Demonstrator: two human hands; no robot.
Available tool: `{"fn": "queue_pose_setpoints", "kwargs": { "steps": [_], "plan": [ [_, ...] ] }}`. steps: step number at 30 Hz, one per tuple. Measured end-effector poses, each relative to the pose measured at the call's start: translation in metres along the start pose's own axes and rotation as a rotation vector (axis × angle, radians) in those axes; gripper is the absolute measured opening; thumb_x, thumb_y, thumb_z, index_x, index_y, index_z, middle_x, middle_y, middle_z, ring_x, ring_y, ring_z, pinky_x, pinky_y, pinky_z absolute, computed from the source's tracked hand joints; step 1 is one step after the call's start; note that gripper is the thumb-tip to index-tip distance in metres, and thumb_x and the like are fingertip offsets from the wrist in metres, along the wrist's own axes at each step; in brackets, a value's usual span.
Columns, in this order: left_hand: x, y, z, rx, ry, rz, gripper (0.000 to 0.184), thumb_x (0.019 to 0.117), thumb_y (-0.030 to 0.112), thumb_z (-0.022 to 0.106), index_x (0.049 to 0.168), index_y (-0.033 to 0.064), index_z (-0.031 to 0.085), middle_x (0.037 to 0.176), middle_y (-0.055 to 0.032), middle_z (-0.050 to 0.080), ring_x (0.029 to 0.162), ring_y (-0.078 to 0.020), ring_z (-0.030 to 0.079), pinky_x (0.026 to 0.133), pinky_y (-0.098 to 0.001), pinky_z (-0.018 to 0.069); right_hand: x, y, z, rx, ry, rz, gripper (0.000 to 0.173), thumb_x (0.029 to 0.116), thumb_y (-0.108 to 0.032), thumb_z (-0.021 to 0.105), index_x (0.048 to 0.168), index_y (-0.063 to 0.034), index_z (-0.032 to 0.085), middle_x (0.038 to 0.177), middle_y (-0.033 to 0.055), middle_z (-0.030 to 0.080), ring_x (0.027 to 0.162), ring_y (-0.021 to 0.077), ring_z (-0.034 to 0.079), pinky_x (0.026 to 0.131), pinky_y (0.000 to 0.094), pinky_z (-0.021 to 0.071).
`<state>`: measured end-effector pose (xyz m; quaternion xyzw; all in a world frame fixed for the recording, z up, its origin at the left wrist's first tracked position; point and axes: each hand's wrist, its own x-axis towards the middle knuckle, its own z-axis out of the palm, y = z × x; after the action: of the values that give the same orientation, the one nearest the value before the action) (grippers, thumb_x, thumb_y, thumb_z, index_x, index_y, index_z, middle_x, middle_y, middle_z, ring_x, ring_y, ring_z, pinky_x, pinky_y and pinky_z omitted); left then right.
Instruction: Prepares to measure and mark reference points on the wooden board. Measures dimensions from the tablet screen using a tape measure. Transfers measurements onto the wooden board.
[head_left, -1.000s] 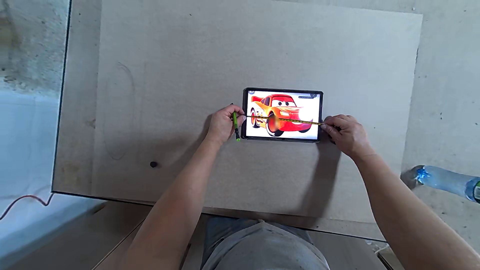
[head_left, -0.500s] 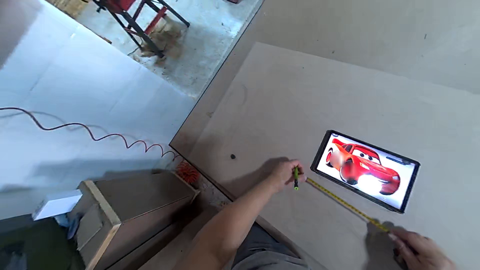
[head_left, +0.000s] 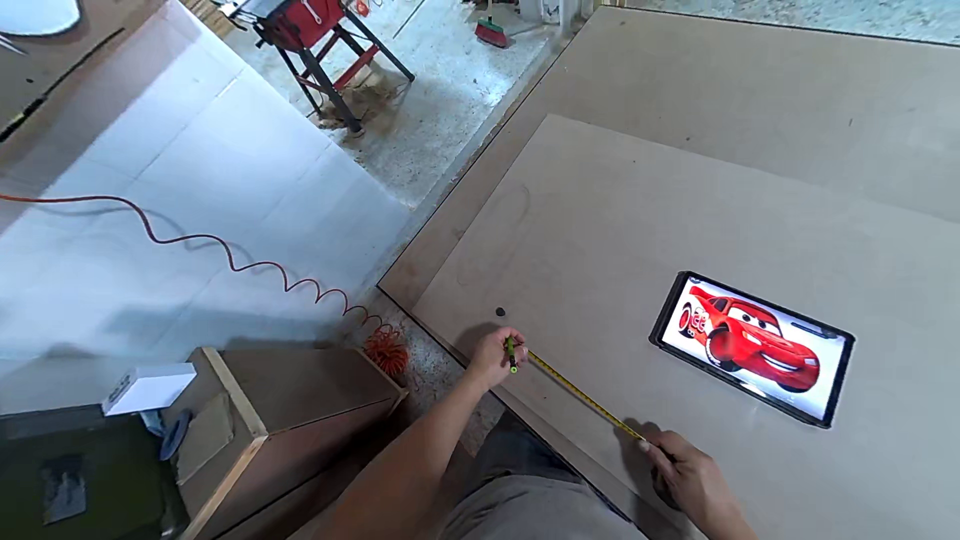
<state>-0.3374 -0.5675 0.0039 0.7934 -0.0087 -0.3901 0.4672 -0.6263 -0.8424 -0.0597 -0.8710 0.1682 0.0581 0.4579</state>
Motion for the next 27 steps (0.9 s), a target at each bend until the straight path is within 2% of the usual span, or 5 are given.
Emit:
{"fn": "queue_pose_setpoints", "kwargs": {
  "steps": [6,11,14,20,27],
  "plan": [
    [0.029,0.003,-0.058,-0.053,0.034,0.02,0.02,0.0993,0.012,0.069,0.116,0.0014,0.065,0.09,-0.0115,0.074,0.077,-0.0204,0.075,0.075,-0.0367,0.0648,0.054,-0.043,0.03,-0.066,-0.009,0.108,0.032,0.1018,-0.047,0.058,0.103,-0.021,0.077,0.095,-0.0021,0.073,0.085,0.0116,0.069,0.077,0.038,0.0589],
    [0.066,0.003,-0.119,0.055,-0.079,0.033,0.018,0.0992,0.016,0.071,0.112,0.0043,0.066,0.09,-0.0086,0.074,0.078,-0.0186,0.075,0.076,-0.0365,0.0645,0.088,-0.078,0.064,-0.078,-0.014,0.22,0.035,0.1019,-0.05,0.056,0.104,-0.0226,0.078,0.098,-0.003,0.073,0.087,0.0108,0.07,0.08,0.0389,0.0586],
    [0.078,0.012,-0.155,0.134,-0.121,0.058,0.016,0.0999,0.018,0.071,0.111,0.0067,0.066,0.089,-0.0078,0.074,0.076,-0.0185,0.074,0.074,-0.0378,0.0643,0.105,-0.108,0.086,-0.084,-0.006,0.267,0.039,0.1005,-0.055,0.056,0.102,-0.0233,0.078,0.094,-0.004,0.073,0.082,0.01,0.069,0.076,0.0388,0.0587],
    [0.111,-0.008,-0.207,0.17,-0.331,0.109,0.013,0.0984,0.016,0.072,0.106,0.0078,0.066,0.086,-0.008,0.074,0.074,-0.0198,0.074,0.071,-0.0379,0.0646,0.109,-0.152,0.136,0.0,-0.019,0.32,0.042,0.0993,-0.06,0.057,0.101,-0.0235,0.078,0.093,-0.005,0.073,0.083,0.0084,0.068,0.078,0.0371,0.0588],
    [0.112,-0.001,-0.226,0.179,-0.447,0.132,0.014,0.097,0.016,0.073,0.107,0.0079,0.067,0.089,-0.0087,0.075,0.079,-0.0197,0.075,0.077,-0.0372,0.0645,0.095,-0.191,0.177,0.007,-0.013,0.285,0.048,0.1031,-0.06,0.05,0.101,-0.0205,0.077,0.094,-0.0025,0.074,0.087,0.0102,0.07,0.08,0.038,0.0586]
  ]
}}
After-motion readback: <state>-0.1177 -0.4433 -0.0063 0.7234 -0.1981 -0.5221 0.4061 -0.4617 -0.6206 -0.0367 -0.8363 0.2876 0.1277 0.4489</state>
